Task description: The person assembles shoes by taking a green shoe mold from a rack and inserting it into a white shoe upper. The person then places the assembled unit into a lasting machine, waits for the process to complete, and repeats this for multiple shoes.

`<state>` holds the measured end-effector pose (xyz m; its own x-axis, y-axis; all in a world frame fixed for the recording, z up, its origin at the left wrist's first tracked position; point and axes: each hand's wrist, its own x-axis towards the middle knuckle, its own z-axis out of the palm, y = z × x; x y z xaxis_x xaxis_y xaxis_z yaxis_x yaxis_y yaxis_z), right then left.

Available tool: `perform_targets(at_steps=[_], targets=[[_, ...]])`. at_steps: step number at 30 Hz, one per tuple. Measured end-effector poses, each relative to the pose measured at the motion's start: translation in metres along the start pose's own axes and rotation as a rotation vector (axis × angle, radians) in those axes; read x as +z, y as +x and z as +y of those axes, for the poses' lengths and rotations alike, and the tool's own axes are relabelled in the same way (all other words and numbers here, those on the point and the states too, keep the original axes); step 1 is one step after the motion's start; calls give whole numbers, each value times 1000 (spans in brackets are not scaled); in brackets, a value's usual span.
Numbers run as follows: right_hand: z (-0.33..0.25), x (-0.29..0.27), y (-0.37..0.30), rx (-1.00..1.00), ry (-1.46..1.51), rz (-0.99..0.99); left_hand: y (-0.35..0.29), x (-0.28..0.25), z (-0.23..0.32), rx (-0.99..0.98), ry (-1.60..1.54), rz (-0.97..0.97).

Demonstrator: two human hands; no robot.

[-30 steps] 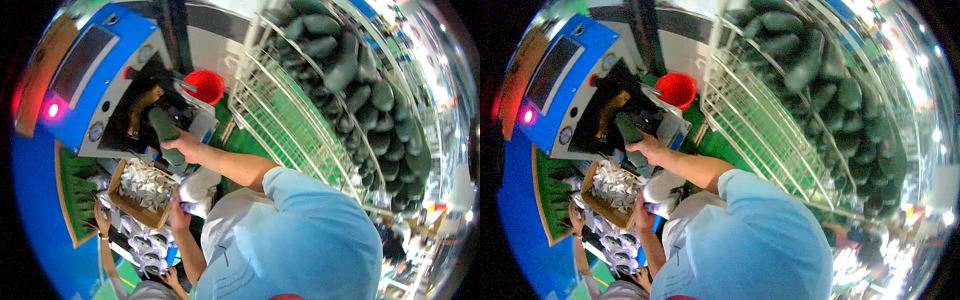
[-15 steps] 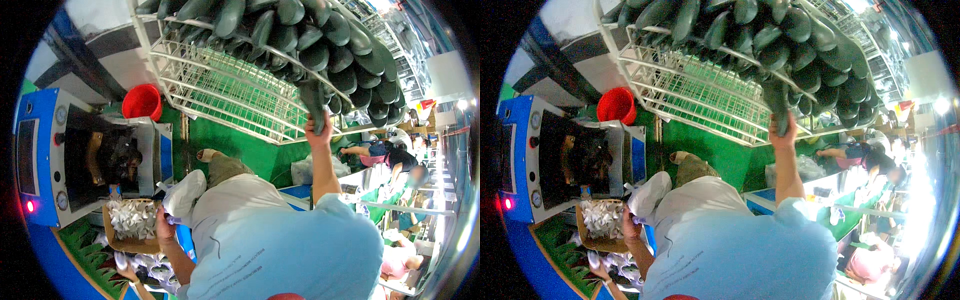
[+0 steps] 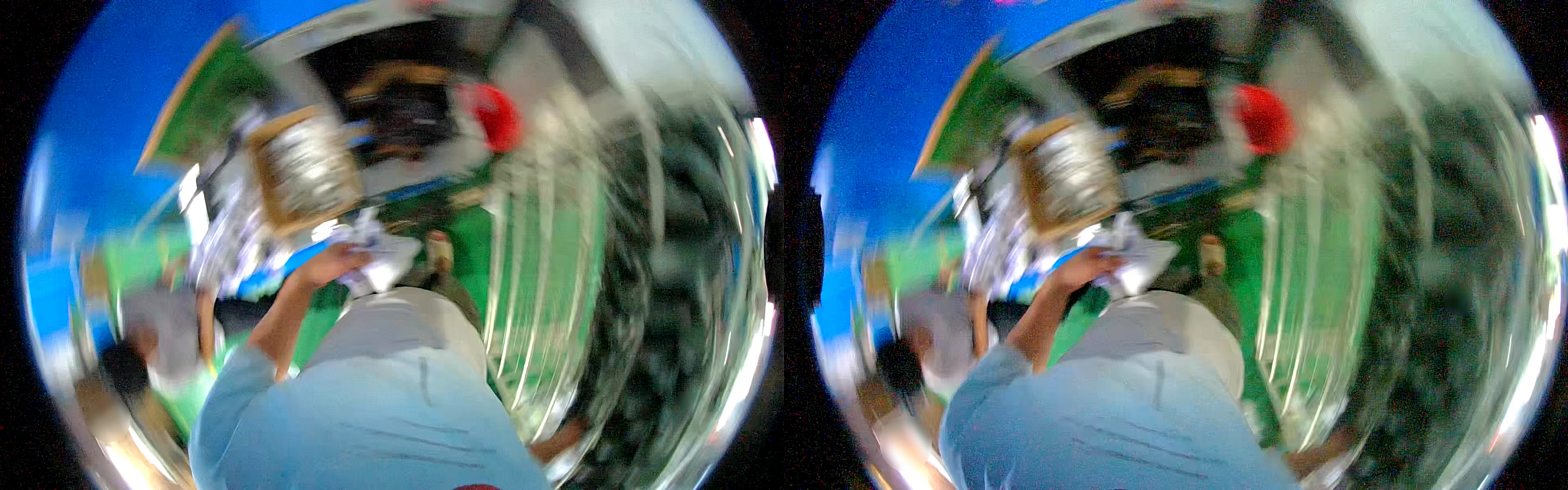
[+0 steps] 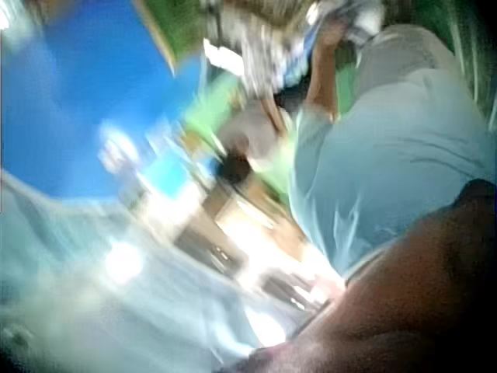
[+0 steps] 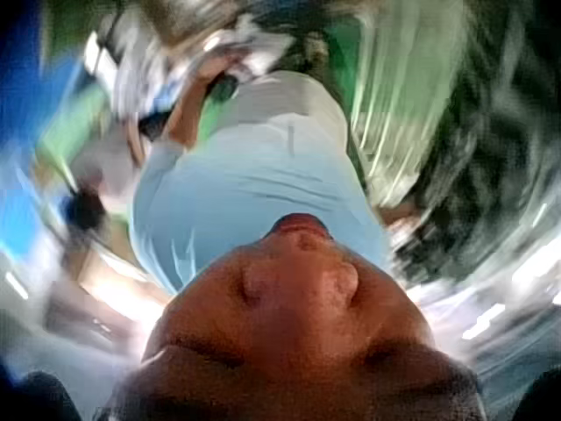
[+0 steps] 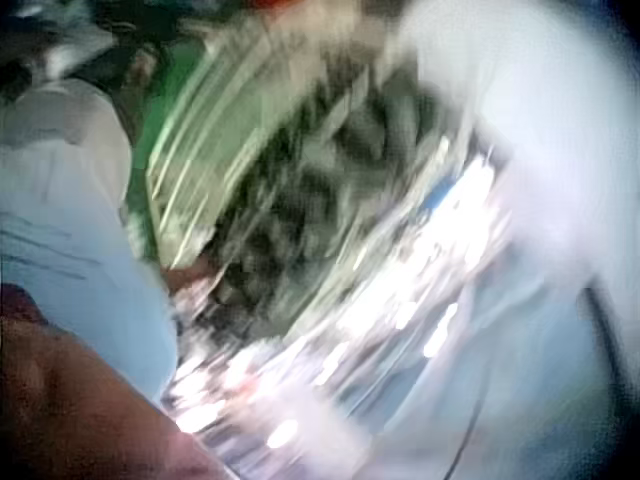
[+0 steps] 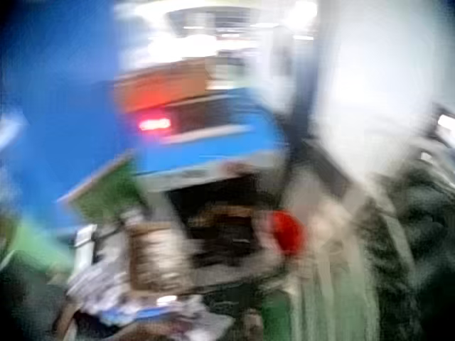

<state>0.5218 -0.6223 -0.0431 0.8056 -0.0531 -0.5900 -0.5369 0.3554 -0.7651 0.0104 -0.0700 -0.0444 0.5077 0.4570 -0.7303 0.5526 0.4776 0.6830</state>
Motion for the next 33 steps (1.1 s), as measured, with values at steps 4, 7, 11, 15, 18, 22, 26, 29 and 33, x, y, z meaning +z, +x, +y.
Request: perform_targets(at_steps=[4,7,11,15,18,22,26,29,33], targets=[[48,94,-19,97,-474,13,-66,-3,-24,-92,-260,265],[76,181,-21,109,-762,-178,-67,16,-91,-106,-439,379],[110,241,-41,118,-960,-394,-91,34,-95,-127,-446,398],[117,251,-49,103,-1096,-430,-60,21,-96,-85,-344,350],[113,239,-38,104,-1189,-360,-68,4,-70,-105,-46,346],[116,260,-20,97,-1362,-334,-114,29,-99,-140,14,462],[162,340,-26,7,-1491,-531,-178,64,-153,-169,-161,707],[243,424,-83,21,-1506,-957,-231,114,-195,-318,-241,932],[323,477,-195,-144,-1614,-1486,-299,225,-247,-558,-312,1338]])
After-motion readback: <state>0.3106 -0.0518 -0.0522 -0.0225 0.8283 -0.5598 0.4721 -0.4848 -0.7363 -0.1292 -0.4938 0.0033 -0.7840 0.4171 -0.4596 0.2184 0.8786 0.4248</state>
